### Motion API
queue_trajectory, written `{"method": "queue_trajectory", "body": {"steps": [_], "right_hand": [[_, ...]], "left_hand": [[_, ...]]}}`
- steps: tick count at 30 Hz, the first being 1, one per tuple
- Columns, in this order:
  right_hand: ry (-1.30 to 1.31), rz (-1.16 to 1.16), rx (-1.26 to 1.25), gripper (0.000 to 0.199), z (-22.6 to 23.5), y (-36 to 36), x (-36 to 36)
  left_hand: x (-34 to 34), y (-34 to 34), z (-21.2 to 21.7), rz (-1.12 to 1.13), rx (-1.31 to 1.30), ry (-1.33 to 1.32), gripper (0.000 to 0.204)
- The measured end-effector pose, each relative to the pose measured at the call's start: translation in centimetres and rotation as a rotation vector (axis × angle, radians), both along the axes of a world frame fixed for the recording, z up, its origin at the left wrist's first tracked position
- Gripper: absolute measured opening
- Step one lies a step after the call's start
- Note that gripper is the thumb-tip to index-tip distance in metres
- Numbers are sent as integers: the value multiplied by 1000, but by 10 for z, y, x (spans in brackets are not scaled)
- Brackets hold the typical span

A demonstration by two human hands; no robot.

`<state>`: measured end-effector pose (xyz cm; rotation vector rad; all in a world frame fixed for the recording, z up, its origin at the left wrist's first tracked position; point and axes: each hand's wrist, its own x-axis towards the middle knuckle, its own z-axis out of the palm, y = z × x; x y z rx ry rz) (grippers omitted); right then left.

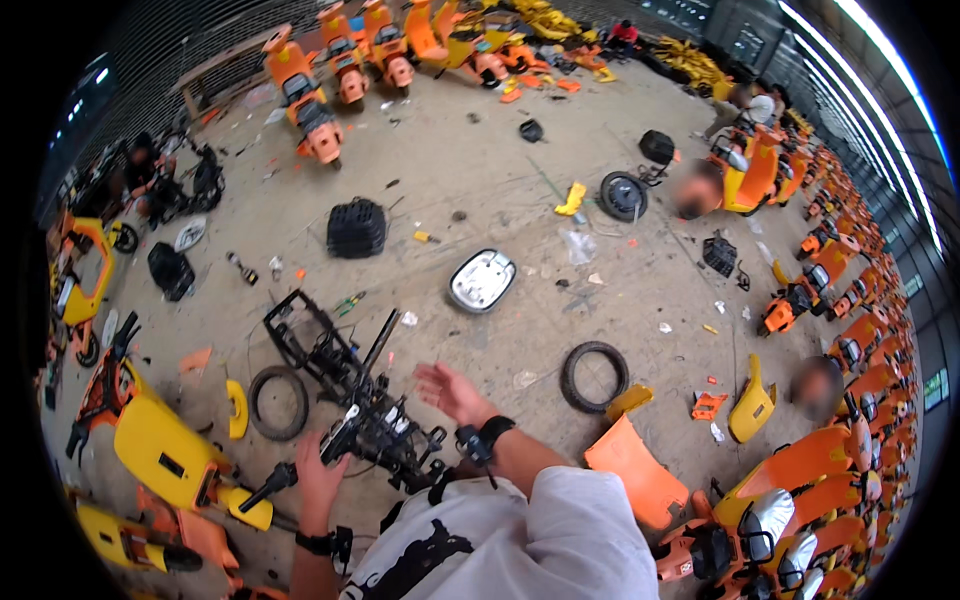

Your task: The person assembles the front section of an electric scooter frame. They sit on the floor and use a wrench to tighten bolts on the steering column. They then pick up the handlebar assembly and attach it to the frame, securing it in place.

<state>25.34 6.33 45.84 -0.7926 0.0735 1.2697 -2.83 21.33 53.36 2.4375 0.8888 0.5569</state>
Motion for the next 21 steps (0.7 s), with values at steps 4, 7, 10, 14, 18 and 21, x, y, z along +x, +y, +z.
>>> {"method": "queue_trajectory", "body": {"steps": [4,7,10,14,18,21], "right_hand": [[176,-69,190,40,42,0,7],[167,-57,207,37,48,1,2],[107,-65,134,32,46,7,-3],[-177,-72,-135,29,39,13,-8],[-317,-1,-265,29,36,30,-14],[-521,17,-254,31,26,51,-17]], "left_hand": [[-2,1,-3,-16,76,1,57],[-6,0,-3,-18,81,-12,57],[-10,-2,-3,5,67,-15,57],[-13,-4,-3,-3,52,-1,58],[-23,-9,-1,10,43,-9,59],[-29,-16,4,36,32,-18,58]]}}
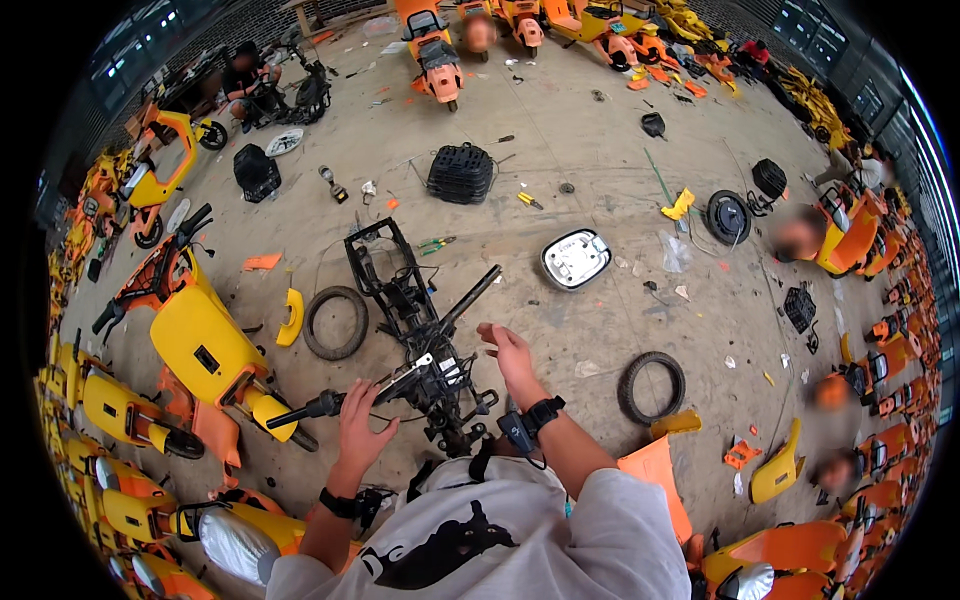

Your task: The person assembles the front section of an electric scooter frame. They sit on the floor and use a wrench to tighten bolts on the steering column. They then pick up the handlebar assembly and attach it to the frame, securing it in place.

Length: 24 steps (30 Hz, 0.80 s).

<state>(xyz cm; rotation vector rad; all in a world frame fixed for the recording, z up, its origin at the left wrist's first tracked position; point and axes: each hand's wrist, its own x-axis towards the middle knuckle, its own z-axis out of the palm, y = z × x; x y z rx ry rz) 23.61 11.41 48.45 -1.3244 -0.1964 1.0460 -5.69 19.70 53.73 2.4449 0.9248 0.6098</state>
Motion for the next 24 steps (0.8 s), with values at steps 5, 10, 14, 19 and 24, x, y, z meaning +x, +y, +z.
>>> {"method": "queue_trajectory", "body": {"steps": [5,10,14,19,24], "right_hand": [[-1241,202,58,50,8,21,-26],[-1520,418,46,60,25,37,-42],[-1604,478,-12,58,10,32,-45],[-1565,455,-63,57,-13,-3,-52],[-1510,360,-67,67,-16,-3,-43]], "left_hand": [[-11,-8,2,40,13,-38,54],[-14,-14,0,53,11,-49,52],[-12,-14,2,55,16,-40,51],[-13,-13,1,66,22,-39,52],[-13,-12,-2,71,12,-62,53]]}}
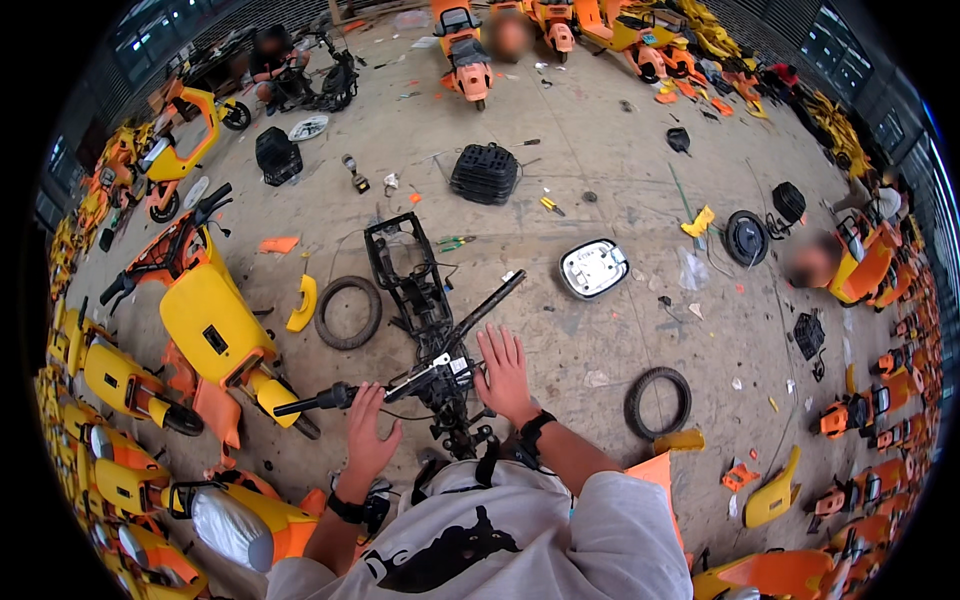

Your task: The person assembles the front section of an electric scooter frame. They sit on the floor and use a wrench to tighten bolts on the steering column. They then pick up the handlebar assembly and attach it to the frame, securing it in place.

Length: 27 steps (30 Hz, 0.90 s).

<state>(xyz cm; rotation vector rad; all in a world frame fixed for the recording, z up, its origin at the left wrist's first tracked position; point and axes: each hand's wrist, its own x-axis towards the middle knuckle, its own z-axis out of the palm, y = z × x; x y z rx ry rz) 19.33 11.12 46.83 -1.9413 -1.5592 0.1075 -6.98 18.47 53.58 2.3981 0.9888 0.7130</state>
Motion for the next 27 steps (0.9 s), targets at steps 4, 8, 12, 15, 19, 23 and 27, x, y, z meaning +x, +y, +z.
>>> {"method": "queue_trajectory", "body": {"steps": [4,8,12,15,19,23,27], "right_hand": [[-189,-33,-106,78,24,34,11],[-281,25,-198,81,23,43,12],[-256,43,-226,78,10,18,1],[-303,38,-276,76,-10,-15,5],[-180,-181,-267,71,-28,-62,21],[-86,-384,-339,61,-73,-95,32],[240,-508,-633,43,-118,-129,46]], "left_hand": [[2,2,1,-20,13,0,56],[1,0,1,-27,21,44,57],[-5,0,-3,-27,10,34,58],[-5,2,-4,-38,4,12,60],[0,4,-2,-82,-6,21,63],[-3,1,-7,-52,13,-16,62],[7,1,-6,-97,-15,-47,60]]}}
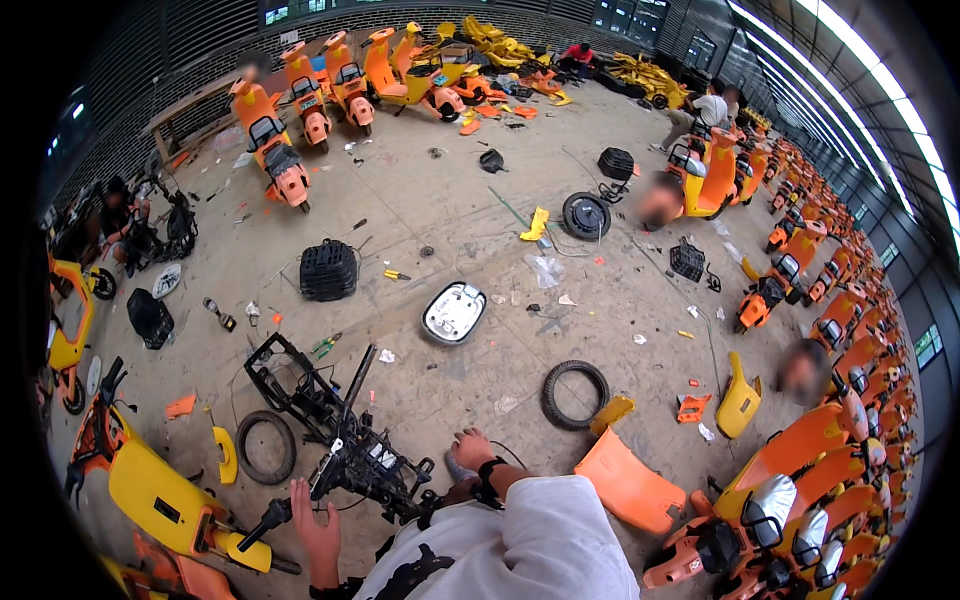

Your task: The person assembles the front section of an electric scooter frame. They sit on the floor and use a wrench to tighten bolts on the steering column. They then pick up the handlebar assembly and attach it to the frame, securing it in place.

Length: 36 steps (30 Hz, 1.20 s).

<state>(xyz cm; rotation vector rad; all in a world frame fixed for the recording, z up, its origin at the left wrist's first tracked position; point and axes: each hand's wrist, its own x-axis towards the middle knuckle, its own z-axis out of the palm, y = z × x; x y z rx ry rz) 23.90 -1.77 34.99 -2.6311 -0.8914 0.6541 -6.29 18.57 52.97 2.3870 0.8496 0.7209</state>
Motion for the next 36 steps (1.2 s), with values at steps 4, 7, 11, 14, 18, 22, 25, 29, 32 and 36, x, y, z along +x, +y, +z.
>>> {"method": "queue_trajectory", "body": {"steps": [4,7,11,14,18,22,25,29,32,36], "right_hand": [[313,-120,-36,40,-39,-37,14],[318,-131,-28,39,-48,-66,15],[716,-744,156,39,-18,-111,9],[722,-1058,305,37,-24,-189,-7],[622,-1299,320,31,-4,-286,-57],[653,-1503,174,27,-22,-361,-105],[696,-1492,96,24,-55,-397,-102],[615,-1074,44,30,-74,-373,-22],[455,-716,102,32,-101,-372,48],[740,-942,323,31,-68,-357,117]], "left_hand": [[10,3,7,-18,-33,43,59],[12,5,7,-45,-31,106,60],[10,5,-3,-30,44,150,62],[16,3,-6,-34,37,133,62],[19,-1,-11,3,41,120,62],[35,-2,-16,23,77,216,59],[50,-7,-17,63,87,253,60],[42,-7,-33,189,113,276,64],[50,-17,-19,299,108,433,66],[80,-19,-8,408,72,654,69]]}}
